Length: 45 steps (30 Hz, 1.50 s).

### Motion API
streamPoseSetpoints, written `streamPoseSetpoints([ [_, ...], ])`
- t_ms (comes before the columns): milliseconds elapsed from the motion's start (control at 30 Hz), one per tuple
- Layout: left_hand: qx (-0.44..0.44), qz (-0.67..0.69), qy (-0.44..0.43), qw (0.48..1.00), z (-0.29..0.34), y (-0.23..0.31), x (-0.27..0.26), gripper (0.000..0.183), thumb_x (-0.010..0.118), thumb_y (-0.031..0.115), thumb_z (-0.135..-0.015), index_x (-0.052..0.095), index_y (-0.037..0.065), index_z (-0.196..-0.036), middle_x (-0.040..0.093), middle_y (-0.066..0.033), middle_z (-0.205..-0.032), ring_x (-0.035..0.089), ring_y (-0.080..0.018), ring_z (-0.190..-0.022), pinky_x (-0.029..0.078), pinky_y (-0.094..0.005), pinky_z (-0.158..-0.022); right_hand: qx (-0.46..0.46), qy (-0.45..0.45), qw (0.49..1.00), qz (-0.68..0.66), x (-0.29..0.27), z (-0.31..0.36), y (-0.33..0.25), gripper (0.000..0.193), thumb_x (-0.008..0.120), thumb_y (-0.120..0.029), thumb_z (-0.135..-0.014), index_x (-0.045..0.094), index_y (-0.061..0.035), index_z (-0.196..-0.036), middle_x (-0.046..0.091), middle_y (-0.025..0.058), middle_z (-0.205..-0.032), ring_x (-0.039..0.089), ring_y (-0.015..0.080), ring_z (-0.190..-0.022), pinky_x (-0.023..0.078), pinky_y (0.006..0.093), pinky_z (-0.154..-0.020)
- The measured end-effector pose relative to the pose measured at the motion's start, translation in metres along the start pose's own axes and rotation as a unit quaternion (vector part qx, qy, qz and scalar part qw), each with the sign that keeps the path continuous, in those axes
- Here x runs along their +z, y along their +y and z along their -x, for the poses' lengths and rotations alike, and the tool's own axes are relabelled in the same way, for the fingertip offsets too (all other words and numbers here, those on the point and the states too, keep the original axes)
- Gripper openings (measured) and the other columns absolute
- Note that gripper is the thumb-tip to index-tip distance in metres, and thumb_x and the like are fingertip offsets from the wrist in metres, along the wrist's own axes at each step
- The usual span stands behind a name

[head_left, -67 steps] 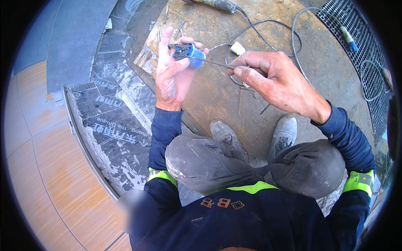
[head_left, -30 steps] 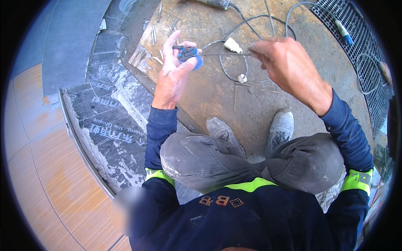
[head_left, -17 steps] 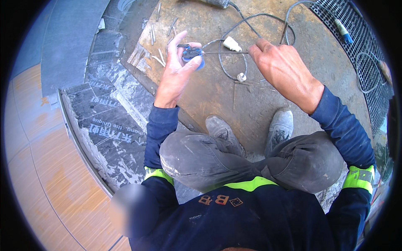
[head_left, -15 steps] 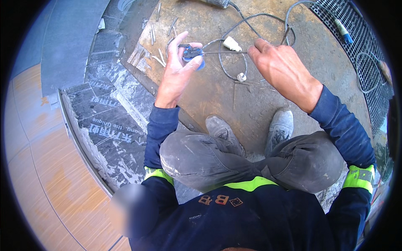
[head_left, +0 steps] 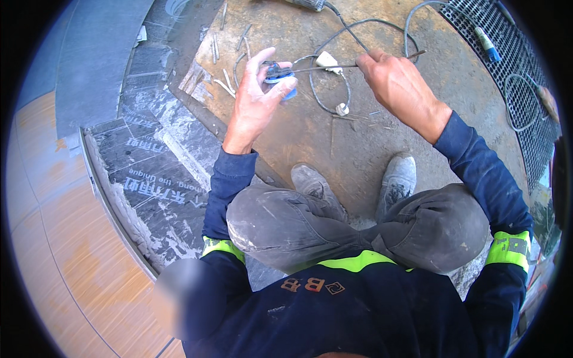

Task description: The person assembles a blue electrical connector by inserting wires into its terminals and securing them. They then attach a white plastic housing to the connector to complete the assembly.

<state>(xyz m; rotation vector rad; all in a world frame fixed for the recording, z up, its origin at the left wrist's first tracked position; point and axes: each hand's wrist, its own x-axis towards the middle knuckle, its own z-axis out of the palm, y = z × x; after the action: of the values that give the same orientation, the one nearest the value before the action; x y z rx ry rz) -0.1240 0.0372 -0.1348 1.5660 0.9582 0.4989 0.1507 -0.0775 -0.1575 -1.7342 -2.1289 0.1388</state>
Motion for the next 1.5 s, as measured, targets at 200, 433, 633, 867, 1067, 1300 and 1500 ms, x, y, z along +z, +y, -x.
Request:
streamPoseSetpoints([
  [200,-0.006,0.053,0.008,0.999,0.000,0.005,0.004,0.070,0.075,0.014,-0.101,0.037,0.004,-0.160,0.066,-0.0235,-0.137,0.071,-0.0255,-0.107,0.060,-0.0341,-0.074,0.021,0.073,0.997,-0.020,0.009,0.000,0.008,0.020,0.061,0.002,-0.089,0.064,0.0013,-0.109,0.067,0.0202,-0.102,0.073,0.0405,-0.082,0.060,0.0495,-0.071],
  [433,-0.025,0.043,0.001,0.999,-0.001,0.002,0.002,0.044,0.069,0.016,-0.107,0.057,0.003,-0.146,0.068,-0.0186,-0.134,0.073,-0.0215,-0.104,0.059,-0.0310,-0.072,-0.031,0.143,0.988,0.038,-0.002,-0.009,0.004,0.038,0.064,-0.003,-0.089,0.066,-0.0028,-0.127,0.066,0.0135,-0.113,0.074,0.0352,-0.088,0.061,0.0447,-0.077],
  [633,-0.058,0.013,0.044,0.997,-0.006,-0.004,0.010,0.032,0.065,0.018,-0.109,0.065,0.003,-0.138,0.071,-0.0133,-0.129,0.073,-0.0191,-0.098,0.058,-0.0303,-0.071,-0.060,0.129,0.987,0.078,-0.012,-0.012,-0.008,0.041,0.064,-0.006,-0.089,0.066,-0.0046,-0.130,0.067,0.0124,-0.117,0.073,0.0326,-0.094,0.060,0.0426,-0.082],
  [867,-0.043,0.088,0.064,0.993,-0.007,-0.015,0.004,0.030,0.063,0.018,-0.111,0.064,0.003,-0.137,0.071,-0.0121,-0.128,0.073,-0.0197,-0.099,0.057,-0.0323,-0.072,-0.166,0.132,0.975,-0.066,-0.030,-0.016,-0.015,0.037,0.067,-0.009,-0.086,0.069,-0.0057,-0.123,0.070,0.0108,-0.122,0.074,0.0310,-0.096,0.061,0.0418,-0.077],
  [1067,-0.004,0.091,0.050,0.995,-0.006,-0.016,0.001,0.030,0.064,0.019,-0.110,0.066,0.003,-0.136,0.071,-0.0114,-0.126,0.072,-0.0192,-0.099,0.057,-0.0327,-0.074,0.267,-0.043,0.751,-0.603,-0.059,0.006,-0.004,0.057,0.050,-0.050,-0.110,0.068,0.0006,-0.129,0.075,0.0125,-0.096,0.074,0.0174,-0.068,0.059,0.0308,-0.058],
  [1300,0.011,0.001,0.019,1.000,-0.004,-0.012,0.000,0.026,0.068,0.019,-0.108,0.069,0.007,-0.131,0.074,-0.0090,-0.121,0.072,-0.0149,-0.099,0.059,-0.0296,-0.078,0.258,-0.099,0.619,-0.735,-0.066,0.002,0.003,0.049,0.059,-0.025,-0.112,0.057,0.0150,-0.140,0.077,0.0120,-0.101,0.071,0.0080,-0.062,0.055,0.0169,-0.048],
  [1500,0.040,-0.113,-0.022,0.993,-0.001,-0.019,-0.006,0.035,0.070,0.017,-0.106,0.067,0.009,-0.139,0.071,-0.0066,-0.119,0.070,-0.0139,-0.097,0.056,-0.0281,-0.076,0.238,-0.134,0.768,-0.580,-0.077,0.005,0.000,0.031,0.059,-0.014,-0.109,0.069,0.0030,-0.134,0.078,0.0100,-0.103,0.071,0.0102,-0.063,0.055,0.0229,-0.049],
])
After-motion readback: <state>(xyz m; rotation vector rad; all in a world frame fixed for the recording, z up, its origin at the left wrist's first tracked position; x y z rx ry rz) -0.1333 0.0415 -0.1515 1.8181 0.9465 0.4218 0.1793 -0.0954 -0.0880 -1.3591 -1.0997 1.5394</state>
